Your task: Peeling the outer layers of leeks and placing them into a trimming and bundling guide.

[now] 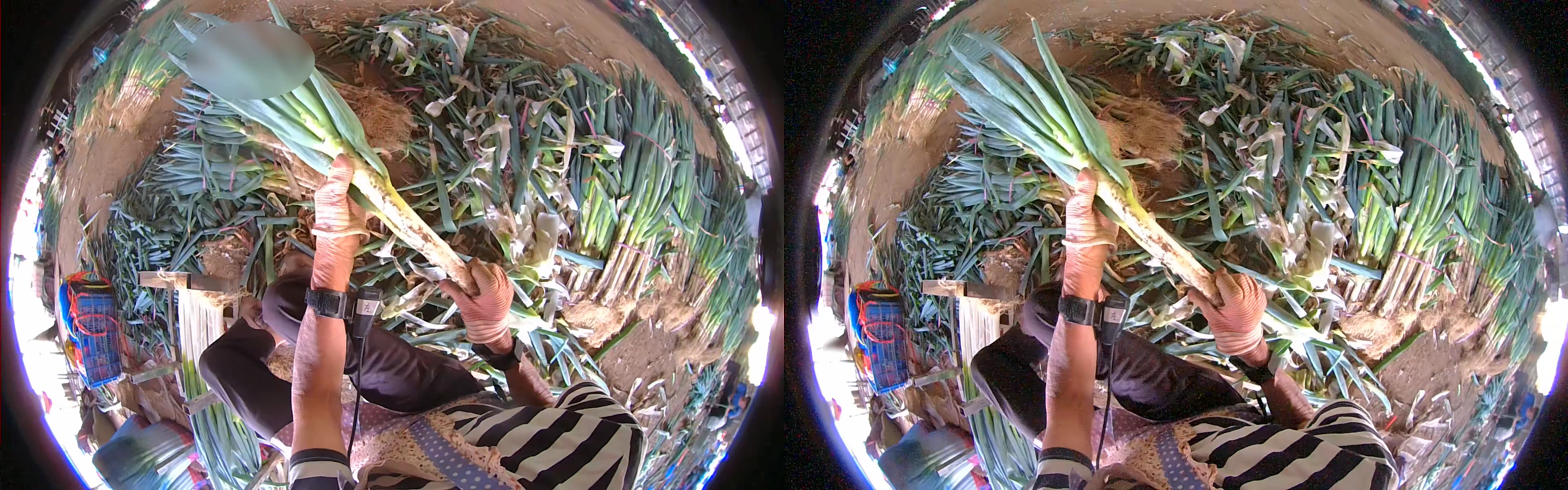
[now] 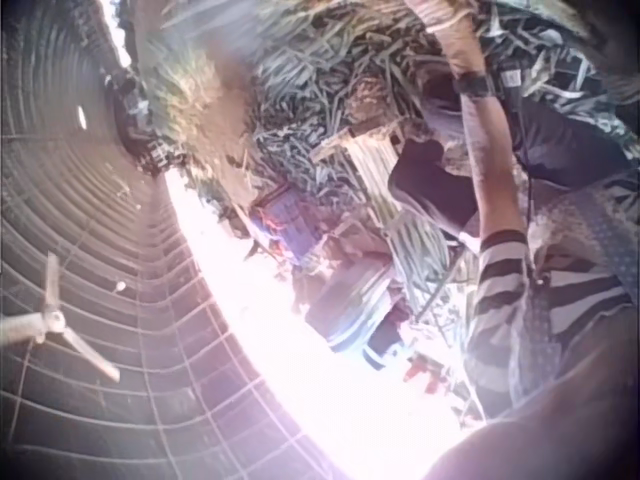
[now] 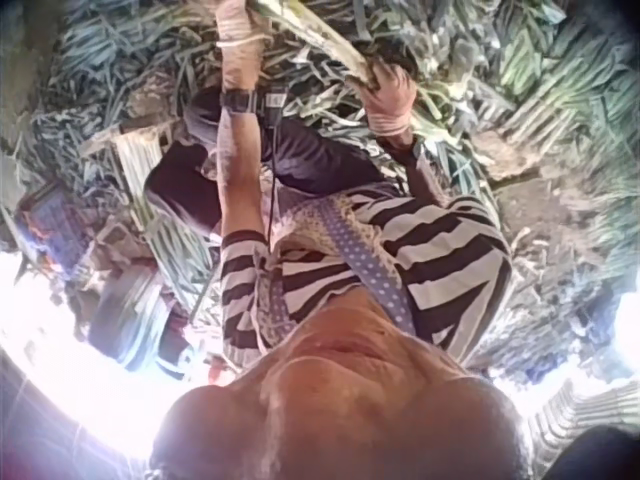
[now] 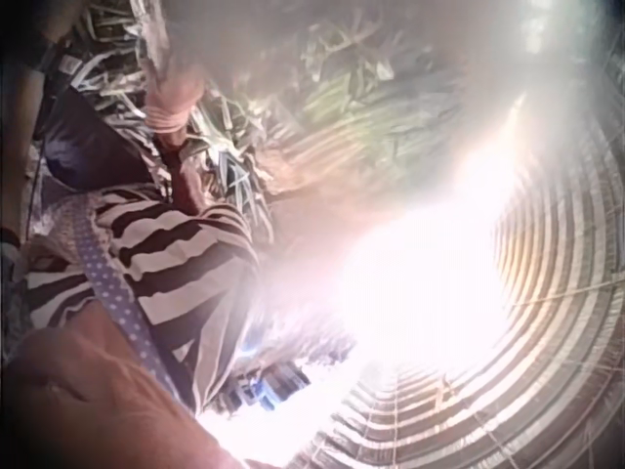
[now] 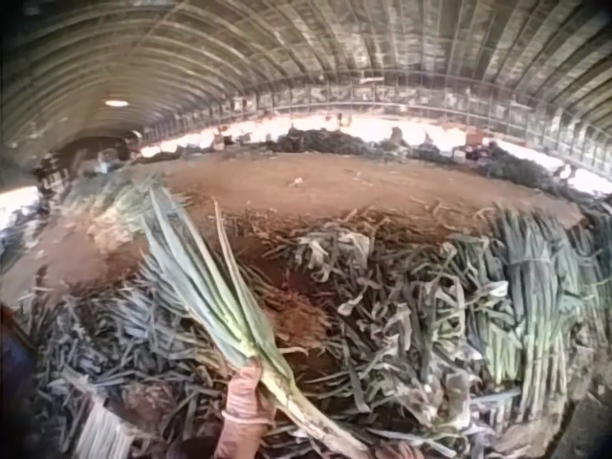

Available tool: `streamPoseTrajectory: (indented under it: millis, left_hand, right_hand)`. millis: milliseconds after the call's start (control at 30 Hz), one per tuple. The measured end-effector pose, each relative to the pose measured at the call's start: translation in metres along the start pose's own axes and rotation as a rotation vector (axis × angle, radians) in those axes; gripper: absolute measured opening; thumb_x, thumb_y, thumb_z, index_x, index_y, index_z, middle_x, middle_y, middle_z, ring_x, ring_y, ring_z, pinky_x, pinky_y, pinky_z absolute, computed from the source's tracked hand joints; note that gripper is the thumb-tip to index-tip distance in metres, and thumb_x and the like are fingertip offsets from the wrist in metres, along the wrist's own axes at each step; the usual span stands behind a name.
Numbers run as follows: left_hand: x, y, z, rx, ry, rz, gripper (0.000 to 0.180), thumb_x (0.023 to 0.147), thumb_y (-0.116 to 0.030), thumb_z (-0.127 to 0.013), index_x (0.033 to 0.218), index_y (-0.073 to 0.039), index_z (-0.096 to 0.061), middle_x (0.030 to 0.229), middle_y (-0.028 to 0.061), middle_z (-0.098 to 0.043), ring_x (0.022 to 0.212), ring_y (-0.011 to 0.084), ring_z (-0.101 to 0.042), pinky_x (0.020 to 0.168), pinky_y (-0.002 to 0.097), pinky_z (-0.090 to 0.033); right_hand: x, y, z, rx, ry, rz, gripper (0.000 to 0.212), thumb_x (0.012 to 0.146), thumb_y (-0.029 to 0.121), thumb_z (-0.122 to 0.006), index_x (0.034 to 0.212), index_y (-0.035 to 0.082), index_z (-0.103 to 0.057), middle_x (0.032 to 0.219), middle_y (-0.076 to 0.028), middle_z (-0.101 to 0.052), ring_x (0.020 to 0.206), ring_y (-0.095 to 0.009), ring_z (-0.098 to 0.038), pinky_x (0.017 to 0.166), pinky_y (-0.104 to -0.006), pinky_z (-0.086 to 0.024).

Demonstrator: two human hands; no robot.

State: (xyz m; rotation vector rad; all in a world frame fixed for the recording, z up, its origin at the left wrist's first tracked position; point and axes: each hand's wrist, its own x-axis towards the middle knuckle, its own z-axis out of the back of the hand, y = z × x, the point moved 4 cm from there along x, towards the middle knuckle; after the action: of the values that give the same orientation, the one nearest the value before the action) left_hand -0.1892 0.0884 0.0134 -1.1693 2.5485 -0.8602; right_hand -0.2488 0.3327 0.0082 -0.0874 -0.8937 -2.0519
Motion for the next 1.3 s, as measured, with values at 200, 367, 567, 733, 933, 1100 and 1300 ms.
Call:
streamPoseTrajectory:
  millis: [200, 367, 567, 733, 933, 1100, 1300]
  left_hand:
    - [0.007, -0.018, 0.014, 0.252, -0.257, -0.107, 0.047, 0.077, -0.021, -0.078, 0.116, -0.004, -0.058, 0.103, 0.0037, -0.063, 0.087, 0.0165, -0.06, 0.077, 0.0332, -0.05]
    - [0.004, -0.022, 0.02, 0.341, -0.129, -0.058, 0.047, 0.073, -0.02, -0.082, 0.112, -0.002, -0.062, 0.099, 0.0038, -0.065, 0.084, 0.0135, -0.061, 0.076, 0.0288, -0.05]
    - [0.006, -0.029, 0.009, 0.345, -0.054, -0.026, 0.047, 0.07, -0.016, -0.083, 0.11, -0.001, -0.063, 0.099, 0.0066, -0.067, 0.084, 0.0149, -0.063, 0.077, 0.0279, -0.051]
    - [0.014, -0.026, 0.023, 0.504, 0.001, -0.119, 0.05, 0.069, -0.019, -0.084, 0.11, 0.0, -0.062, 0.1, 0.0068, -0.067, 0.085, 0.0158, -0.063, 0.078, 0.0289, -0.051]
    - [0.013, -0.024, 0.023, 0.487, -0.104, -0.077, 0.05, 0.066, -0.019, -0.085, 0.105, 0.002, -0.063, 0.096, 0.0064, -0.066, 0.077, 0.0149, -0.061, 0.069, 0.0286, -0.05]
    - [0.013, -0.029, 0.015, 0.478, -0.233, -0.113, 0.034, 0.069, -0.012, -0.08, 0.097, 0.001, -0.065, 0.087, 0.0062, -0.068, 0.07, 0.0141, -0.061, 0.065, 0.0281, -0.05]
    - [0.011, -0.02, 0.021, 0.743, -0.342, -0.064, 0.037, 0.071, -0.006, -0.075, 0.105, -0.003, -0.061, 0.082, 0.0054, -0.064, 0.072, 0.0126, -0.059, 0.066, 0.0262, -0.05]
  right_hand:
    - [0.005, -0.005, -0.035, 0.291, 0.203, -0.192, 0.054, 0.066, 0.036, -0.081, 0.104, 0.003, -0.06, 0.078, -0.009, -0.062, 0.073, -0.023, -0.06, 0.068, -0.0365, -0.048]
    - [0.04, 0.016, -0.062, 0.743, 0.831, -0.602, 0.056, 0.069, 0.029, -0.079, 0.112, 0.0, -0.058, 0.085, -0.009, -0.066, 0.076, -0.012, -0.062, 0.068, -0.0279, -0.051]
    - [0.023, -0.003, -0.082, 0.74, 0.538, -0.529, 0.049, 0.069, 0.028, -0.078, 0.103, 0.0, -0.059, 0.077, -0.007, -0.064, 0.07, -0.011, -0.058, 0.065, -0.0278, -0.049]
    - [0.016, -0.001, -0.087, 0.675, 0.539, -0.504, 0.048, 0.071, 0.032, -0.076, 0.102, 0.001, -0.058, 0.072, -0.009, -0.062, 0.066, -0.015, -0.058, 0.062, -0.0305, -0.047]
    - [0.018, -0.001, -0.087, 0.475, 0.511, -0.525, 0.044, 0.073, 0.033, -0.071, 0.102, 0.002, -0.058, 0.071, -0.012, -0.063, 0.061, -0.021, -0.061, 0.059, -0.0334, -0.049]
    - [0.023, 0.005, -0.096, 0.326, 0.397, -0.462, 0.038, 0.075, 0.032, -0.068, 0.099, 0.004, -0.058, 0.068, -0.013, -0.064, 0.06, -0.027, -0.063, 0.058, -0.0371, -0.05]
    - [0.06, 0.012, -0.113, 0.053, 0.573, -0.381, 0.027, 0.082, 0.03, -0.061, 0.097, 0.009, -0.055, 0.076, -0.015, -0.065, 0.069, -0.032, -0.064, 0.062, -0.0405, -0.05]
